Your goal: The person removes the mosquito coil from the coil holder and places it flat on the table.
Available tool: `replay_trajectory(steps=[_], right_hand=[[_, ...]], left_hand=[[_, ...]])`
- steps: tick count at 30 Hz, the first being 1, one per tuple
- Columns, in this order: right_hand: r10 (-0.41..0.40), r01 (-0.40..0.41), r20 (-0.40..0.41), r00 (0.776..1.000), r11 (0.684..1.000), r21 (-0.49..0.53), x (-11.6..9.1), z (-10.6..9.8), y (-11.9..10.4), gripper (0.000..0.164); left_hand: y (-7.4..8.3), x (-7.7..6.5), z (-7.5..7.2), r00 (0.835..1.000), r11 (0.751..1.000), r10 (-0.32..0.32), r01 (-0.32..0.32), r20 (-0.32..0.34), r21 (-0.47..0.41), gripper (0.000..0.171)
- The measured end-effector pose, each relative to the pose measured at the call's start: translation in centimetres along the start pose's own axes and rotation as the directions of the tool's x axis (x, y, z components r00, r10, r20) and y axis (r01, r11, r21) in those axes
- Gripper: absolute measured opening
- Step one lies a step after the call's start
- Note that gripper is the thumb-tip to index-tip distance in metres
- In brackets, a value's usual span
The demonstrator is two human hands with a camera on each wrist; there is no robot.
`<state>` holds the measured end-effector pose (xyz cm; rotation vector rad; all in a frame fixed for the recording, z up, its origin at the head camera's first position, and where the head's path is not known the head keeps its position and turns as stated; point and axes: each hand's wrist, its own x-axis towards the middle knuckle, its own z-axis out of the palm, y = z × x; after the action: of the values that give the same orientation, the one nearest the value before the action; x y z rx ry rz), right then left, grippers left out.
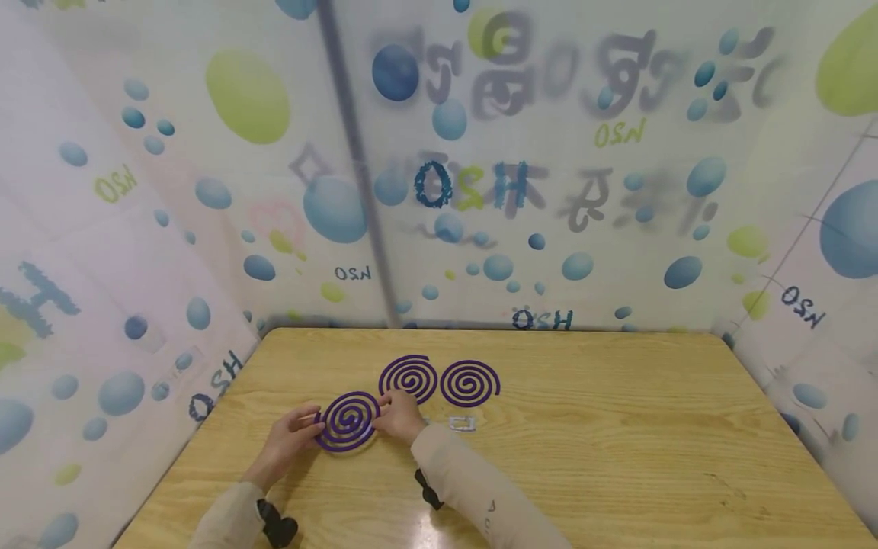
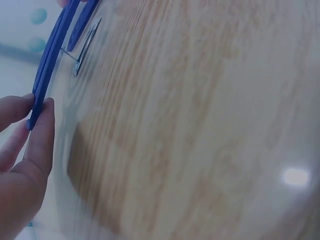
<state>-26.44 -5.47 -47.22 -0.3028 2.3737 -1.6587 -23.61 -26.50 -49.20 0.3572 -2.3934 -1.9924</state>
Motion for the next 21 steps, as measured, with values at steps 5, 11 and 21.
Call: replay_trajectory(steps=[5,11,21], right_hand=[[0.005,-0.006,0.011,1.000,0.999,0.043,-0.14,-0.23,0.17,0.034],[0.002,-0.003,0.020,1.000,0.999,0.036,-0.13,-0.49,0.25,0.035],[0.002,-0.006,0.037,0.999,0.994,0.112,-0.23,-0.01,0.48,0.043]], left_hand=[[-0.10,-0.16,0.28,1.000,1.000,0.013,-0.012,0.012,-0.011,0.038],[0.08,-0.41,0.55,1.000,1.000,0.013,-0.013,0.006,-0.002,0.038],[-0.13,-0.41,0.75,0.999,1.000,-0.018,0.018,0.026,0.010,0.040]])
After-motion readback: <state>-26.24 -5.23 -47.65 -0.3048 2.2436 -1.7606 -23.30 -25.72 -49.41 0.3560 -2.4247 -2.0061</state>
